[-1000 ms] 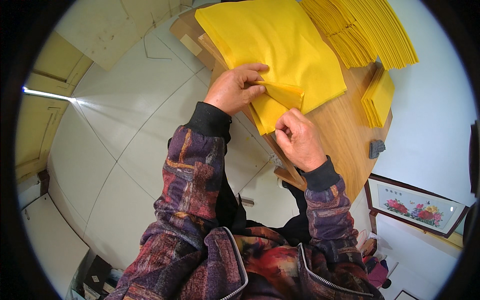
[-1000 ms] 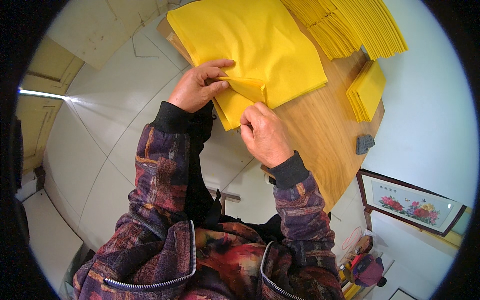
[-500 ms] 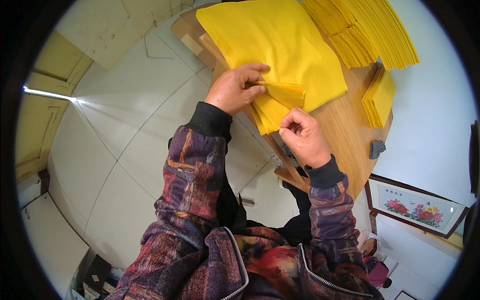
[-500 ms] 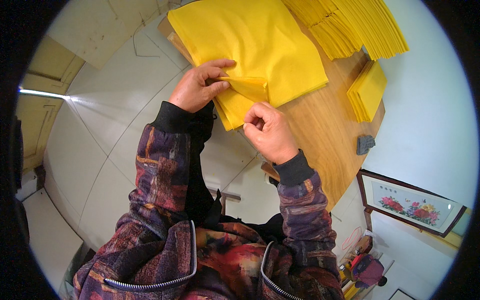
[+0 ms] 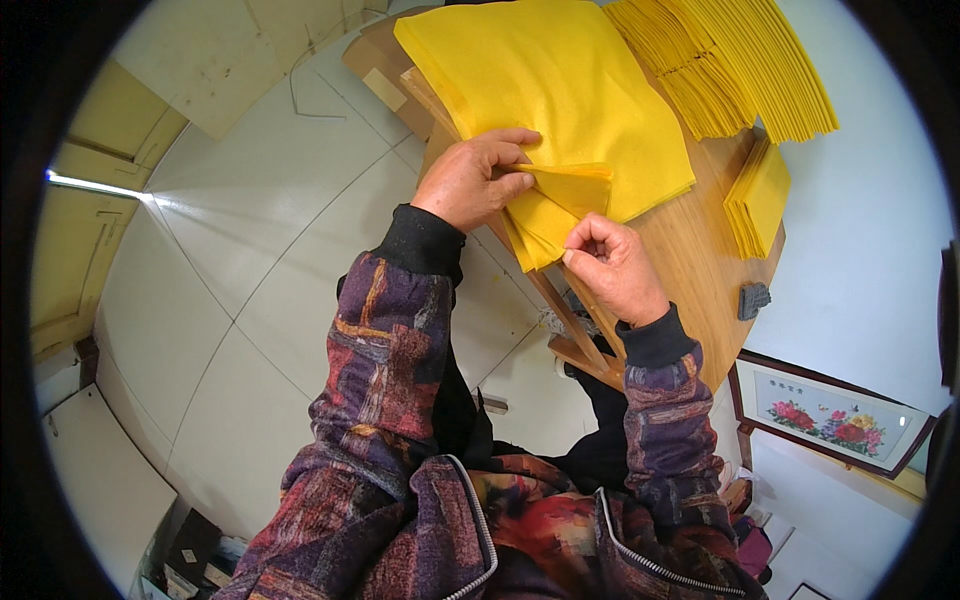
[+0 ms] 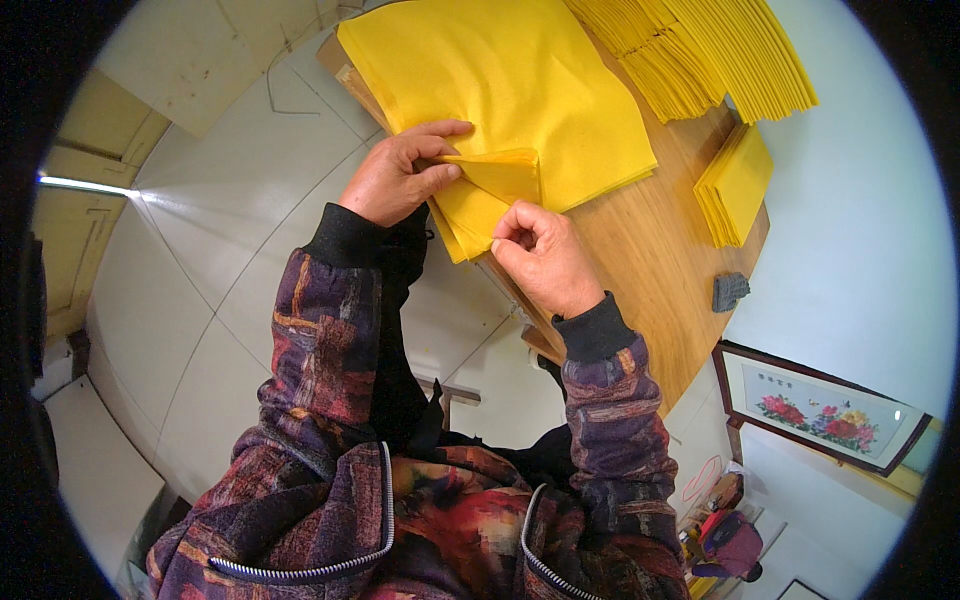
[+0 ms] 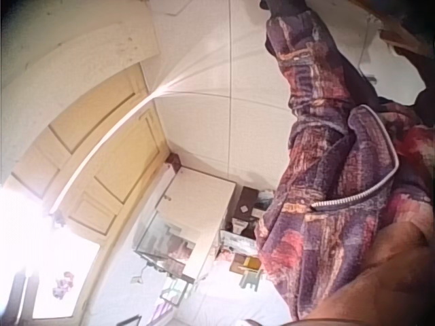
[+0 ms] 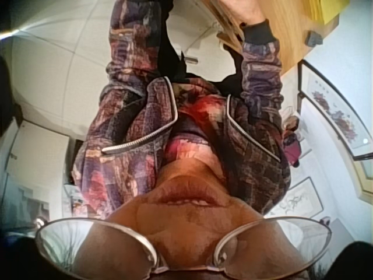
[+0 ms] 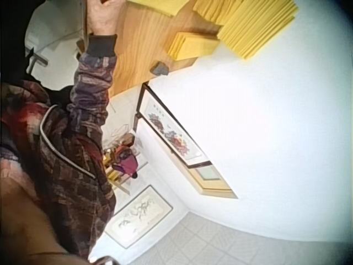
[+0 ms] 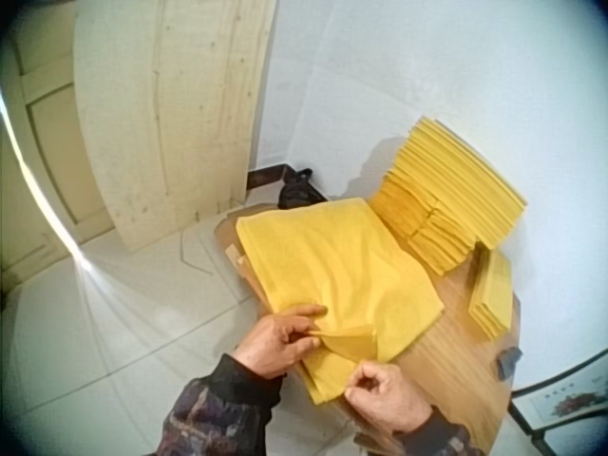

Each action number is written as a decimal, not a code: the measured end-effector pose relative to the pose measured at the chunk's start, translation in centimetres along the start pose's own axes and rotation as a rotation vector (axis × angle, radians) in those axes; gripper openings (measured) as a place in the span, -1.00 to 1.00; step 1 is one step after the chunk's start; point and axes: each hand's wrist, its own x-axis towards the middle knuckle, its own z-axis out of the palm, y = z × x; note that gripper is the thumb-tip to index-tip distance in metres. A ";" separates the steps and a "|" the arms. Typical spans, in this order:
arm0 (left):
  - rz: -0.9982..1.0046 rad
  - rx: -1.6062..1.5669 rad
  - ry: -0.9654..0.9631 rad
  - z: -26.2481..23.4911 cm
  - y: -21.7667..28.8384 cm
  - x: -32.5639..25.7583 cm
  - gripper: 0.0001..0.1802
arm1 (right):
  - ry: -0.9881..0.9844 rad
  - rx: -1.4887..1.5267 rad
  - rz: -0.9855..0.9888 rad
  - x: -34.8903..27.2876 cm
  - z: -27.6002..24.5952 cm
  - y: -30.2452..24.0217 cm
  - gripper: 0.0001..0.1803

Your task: The person repeatedly folds yellow paper sheets on a wooden table. They fold each sheet in half, then in half again, and place the folded pieces into a growing stack. The process is repeated for multiple sheets throughout the clip.

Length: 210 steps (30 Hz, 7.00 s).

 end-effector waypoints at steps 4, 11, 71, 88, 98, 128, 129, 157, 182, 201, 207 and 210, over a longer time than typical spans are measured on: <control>0.001 0.018 0.002 0.0 0.0 0.0 -0.83 | 0.026 -0.015 -0.023 0.0 0.1 0.0 -0.92; -0.007 0.006 -0.016 -0.1 0.0 0.0 -0.86 | 0.096 0.023 -0.039 -0.1 0.6 -0.1 -0.93; -0.104 0.117 0.323 -1.7 -5.3 0.7 -0.15 | 0.792 -0.238 -0.202 -24.9 -8.8 17.6 -0.76; 0.267 1.144 -0.247 17.7 6.1 -7.2 -0.31 | 0.863 -0.291 -0.200 -30.4 -5.8 16.5 -0.64; 0.221 1.165 -0.334 19.2 4.0 -6.3 -0.28 | 0.903 -0.410 -0.144 -24.6 -20.2 20.3 -0.67; 0.342 0.815 -0.077 20.0 1.2 0.2 -0.42 | 0.785 -0.430 -0.035 -29.1 -8.6 15.1 -0.70; 0.312 0.836 -0.003 20.0 1.3 -0.7 -0.48 | 0.788 -0.454 -0.029 -28.8 -8.3 15.1 -0.69; 0.199 1.256 -0.116 13.5 3.7 5.6 -0.37 | 0.989 -0.410 0.151 -25.3 -11.3 19.7 -0.62; -0.009 0.701 -0.301 21.0 -0.4 8.4 -0.40 | 1.007 -0.376 0.247 -23.5 -14.8 20.4 -0.62; 0.517 1.136 -0.482 28.1 5.1 -0.2 -0.51 | 0.943 -0.583 0.205 -23.4 -12.6 19.4 -0.60; 0.442 1.043 -0.572 29.7 3.8 1.3 -0.46 | 0.958 -0.641 0.206 -23.5 -12.5 19.3 -0.59; 0.332 1.088 -0.456 27.4 2.8 4.4 -0.43 | 0.977 -0.650 0.215 -23.5 -12.0 19.3 -0.61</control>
